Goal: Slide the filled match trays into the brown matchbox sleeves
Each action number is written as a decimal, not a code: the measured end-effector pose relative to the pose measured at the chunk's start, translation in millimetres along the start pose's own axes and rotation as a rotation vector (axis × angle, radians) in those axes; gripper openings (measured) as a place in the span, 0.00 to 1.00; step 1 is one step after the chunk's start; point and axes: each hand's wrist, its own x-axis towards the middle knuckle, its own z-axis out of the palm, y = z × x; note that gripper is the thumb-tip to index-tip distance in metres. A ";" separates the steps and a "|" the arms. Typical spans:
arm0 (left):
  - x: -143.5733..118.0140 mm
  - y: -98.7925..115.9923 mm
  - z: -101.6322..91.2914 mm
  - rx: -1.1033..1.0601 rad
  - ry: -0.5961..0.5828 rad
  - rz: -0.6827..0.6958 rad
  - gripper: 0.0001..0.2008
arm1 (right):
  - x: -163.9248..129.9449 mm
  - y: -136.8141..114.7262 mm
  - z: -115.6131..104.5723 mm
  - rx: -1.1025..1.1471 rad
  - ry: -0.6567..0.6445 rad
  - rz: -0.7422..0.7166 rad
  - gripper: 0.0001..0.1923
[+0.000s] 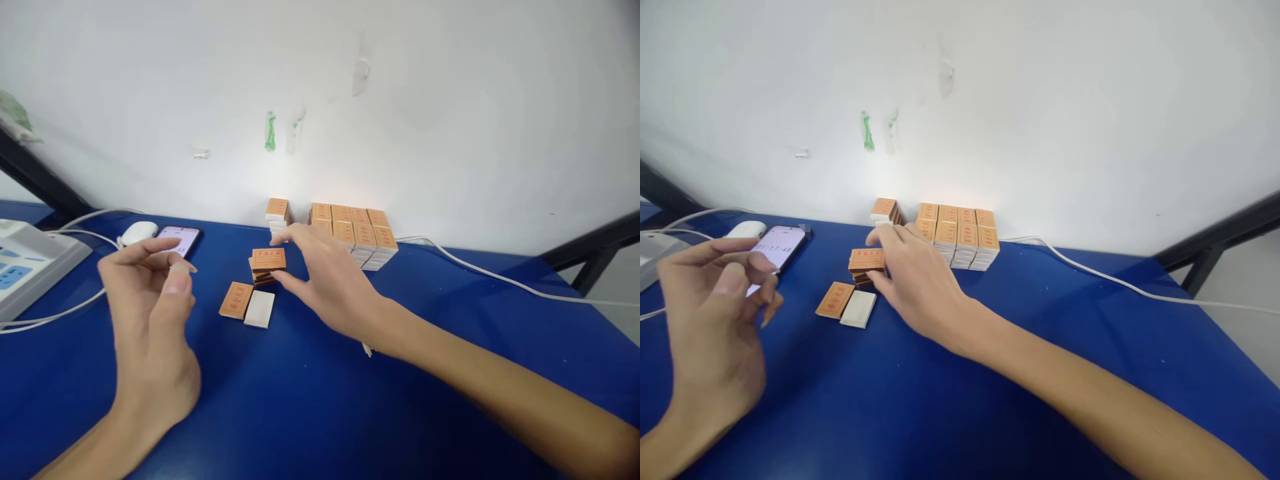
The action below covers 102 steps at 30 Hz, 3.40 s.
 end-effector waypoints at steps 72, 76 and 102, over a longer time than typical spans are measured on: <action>-46.2 31.0 34.8 -0.601 -0.989 -0.745 0.18 | -135.2 1.0 -26.6 1.214 -0.177 0.585 0.23; -48.3 30.1 36.5 -0.631 -1.014 -0.779 0.18 | -135.9 2.3 -25.2 1.201 -0.168 0.606 0.21; -51.2 28.3 32.7 -0.333 -0.772 -0.593 0.21 | -120.4 48.6 -78.1 0.263 0.140 0.260 0.19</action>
